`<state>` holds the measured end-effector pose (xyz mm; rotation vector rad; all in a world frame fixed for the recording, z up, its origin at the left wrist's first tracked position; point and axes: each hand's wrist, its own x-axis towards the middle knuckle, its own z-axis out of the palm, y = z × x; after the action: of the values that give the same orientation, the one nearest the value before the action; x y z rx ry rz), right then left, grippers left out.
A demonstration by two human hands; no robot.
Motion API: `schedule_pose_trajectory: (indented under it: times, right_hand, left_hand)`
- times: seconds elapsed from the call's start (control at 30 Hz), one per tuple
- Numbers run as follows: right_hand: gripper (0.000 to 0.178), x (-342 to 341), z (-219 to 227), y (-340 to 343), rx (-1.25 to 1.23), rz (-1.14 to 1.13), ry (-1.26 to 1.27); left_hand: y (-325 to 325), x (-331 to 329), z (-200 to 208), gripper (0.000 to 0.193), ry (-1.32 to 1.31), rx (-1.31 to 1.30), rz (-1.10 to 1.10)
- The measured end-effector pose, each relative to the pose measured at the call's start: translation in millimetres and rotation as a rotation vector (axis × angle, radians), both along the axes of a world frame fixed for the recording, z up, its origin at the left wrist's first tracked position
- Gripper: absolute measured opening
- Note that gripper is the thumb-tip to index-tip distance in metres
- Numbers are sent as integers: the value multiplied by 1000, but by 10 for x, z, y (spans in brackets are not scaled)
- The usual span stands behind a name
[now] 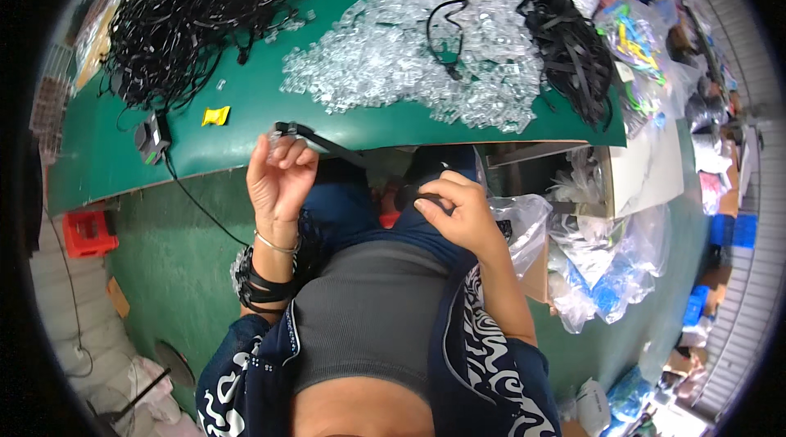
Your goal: Manually assembling small plastic clips onto black wire harnesses at a green workbench.
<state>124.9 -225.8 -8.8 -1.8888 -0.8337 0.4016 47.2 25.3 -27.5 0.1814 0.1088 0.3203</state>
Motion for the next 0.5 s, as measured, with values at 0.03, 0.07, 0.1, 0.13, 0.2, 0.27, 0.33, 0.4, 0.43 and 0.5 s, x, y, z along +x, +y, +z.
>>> schedule_pose_trajectory:
  times: [0.03, 0.07, 0.1, 0.13, 0.2, 0.27, 0.33, 0.4, 0.43, 0.5]
  right_hand:
    - [11, -3, 120, -18, -51, -11, -42]
    - [10, -4, 198, -4, -57, -10, -73]
    - [10, -2, 262, 3, -59, -34, -86]
    - [11, 6, 315, 2, -40, 32, -149]
    - [16, 19, 370, 20, 1, 120, -245]
    - [22, 40, 410, 17, -48, 113, -310]
    - [24, 20, 462, 38, -53, 84, -359]
    - [28, 15, 511, 61, -57, 203, -502]
    - [28, 10, 548, 86, -57, 192, -509]
    - [31, -19, 618, 169, 3, 314, -632]
  left_hand:
    - [2, 8, 5, 13, -5, -82, 27]
    - [41, -7, 3, 12, -12, -92, 21]
    - [74, -33, 6, 14, 19, -92, 55]
    - [84, -37, 12, 16, -15, -72, 50]
    - [73, -33, 60, 18, 3, -78, 42]
    - [114, 41, 36, 18, -70, -75, -4]
    - [53, 73, 155, 15, -184, -52, -22]
    - [-93, 108, 352, 11, -59, -69, -23]
    - [-146, 125, 413, 8, 76, -87, -7]
    - [-127, 158, 67, 14, -57, 273, -272]
